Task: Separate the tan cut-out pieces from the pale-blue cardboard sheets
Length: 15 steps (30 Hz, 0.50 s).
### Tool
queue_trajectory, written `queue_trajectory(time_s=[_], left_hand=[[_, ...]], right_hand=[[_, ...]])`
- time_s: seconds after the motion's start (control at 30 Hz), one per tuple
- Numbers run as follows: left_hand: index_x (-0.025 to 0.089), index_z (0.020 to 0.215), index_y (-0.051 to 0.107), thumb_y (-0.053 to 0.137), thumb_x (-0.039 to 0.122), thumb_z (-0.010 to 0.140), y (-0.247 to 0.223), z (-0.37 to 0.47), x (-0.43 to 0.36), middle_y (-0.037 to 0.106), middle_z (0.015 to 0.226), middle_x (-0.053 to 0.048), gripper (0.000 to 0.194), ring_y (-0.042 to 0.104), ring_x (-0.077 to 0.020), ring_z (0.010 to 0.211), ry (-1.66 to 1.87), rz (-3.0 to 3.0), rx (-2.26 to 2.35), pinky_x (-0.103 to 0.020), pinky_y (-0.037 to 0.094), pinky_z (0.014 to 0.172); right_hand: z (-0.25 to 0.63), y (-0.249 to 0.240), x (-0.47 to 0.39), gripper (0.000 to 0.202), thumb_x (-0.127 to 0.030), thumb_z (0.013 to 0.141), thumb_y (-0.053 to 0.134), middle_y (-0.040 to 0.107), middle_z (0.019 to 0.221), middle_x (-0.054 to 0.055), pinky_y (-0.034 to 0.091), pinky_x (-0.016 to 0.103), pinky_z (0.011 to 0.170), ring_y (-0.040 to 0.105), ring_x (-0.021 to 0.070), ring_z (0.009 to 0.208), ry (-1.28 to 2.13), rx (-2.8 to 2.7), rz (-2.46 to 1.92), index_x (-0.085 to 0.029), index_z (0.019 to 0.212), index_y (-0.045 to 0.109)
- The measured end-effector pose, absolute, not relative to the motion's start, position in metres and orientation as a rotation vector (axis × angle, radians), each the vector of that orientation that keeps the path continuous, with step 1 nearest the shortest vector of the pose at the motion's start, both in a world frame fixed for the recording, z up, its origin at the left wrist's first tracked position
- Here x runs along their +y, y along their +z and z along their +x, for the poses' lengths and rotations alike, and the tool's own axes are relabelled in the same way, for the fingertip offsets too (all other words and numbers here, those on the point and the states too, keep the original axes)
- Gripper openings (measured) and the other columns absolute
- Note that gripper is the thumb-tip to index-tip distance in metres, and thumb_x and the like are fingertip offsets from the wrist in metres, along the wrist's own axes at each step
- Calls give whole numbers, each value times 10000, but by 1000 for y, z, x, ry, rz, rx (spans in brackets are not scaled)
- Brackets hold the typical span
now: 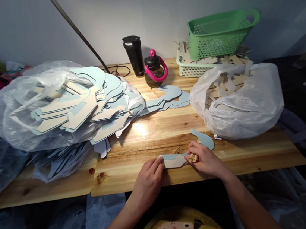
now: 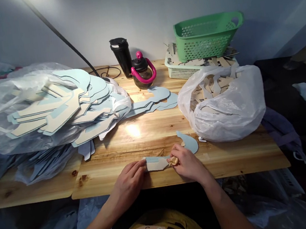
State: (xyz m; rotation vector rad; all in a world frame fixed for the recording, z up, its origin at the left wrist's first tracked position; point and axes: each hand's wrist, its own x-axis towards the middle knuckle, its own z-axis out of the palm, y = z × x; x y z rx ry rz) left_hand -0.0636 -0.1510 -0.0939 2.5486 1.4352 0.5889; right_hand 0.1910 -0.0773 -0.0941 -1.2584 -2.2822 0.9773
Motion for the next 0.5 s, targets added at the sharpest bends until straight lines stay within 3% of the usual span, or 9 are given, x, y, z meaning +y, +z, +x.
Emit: queue_trajectory(time_s=[0.13,0.27,0.5], left_hand=[[148,1215,525,505,117,919,-97,-41,-140,612,1181,-86,298,581,-203,1009,617,2403,1337,-357,519,896],[181,1126,553,589,153,892,-110,-33,-130,647,1007,-45,238,611,-168,892,740,2220,1311,-281,523,765],[179,1158,556,577,266,924,-117,-39,-128,658,999,-58,250,629,-157,884,864,2226,1316,-270,530,758]], right_hand=[[191,-90,-77,243,-333,956,506,532,923,45,375,240,746,509,108,808,1005,-2286,-1257,-137,827,569],[196,-85,-73,366,-418,955,525,525,836,23,340,221,699,485,94,773,1136,-2265,-1185,-125,736,517],[210,-85,-59,419,-498,902,578,524,750,14,319,210,655,455,96,715,1494,-2190,-1033,-118,729,551]])
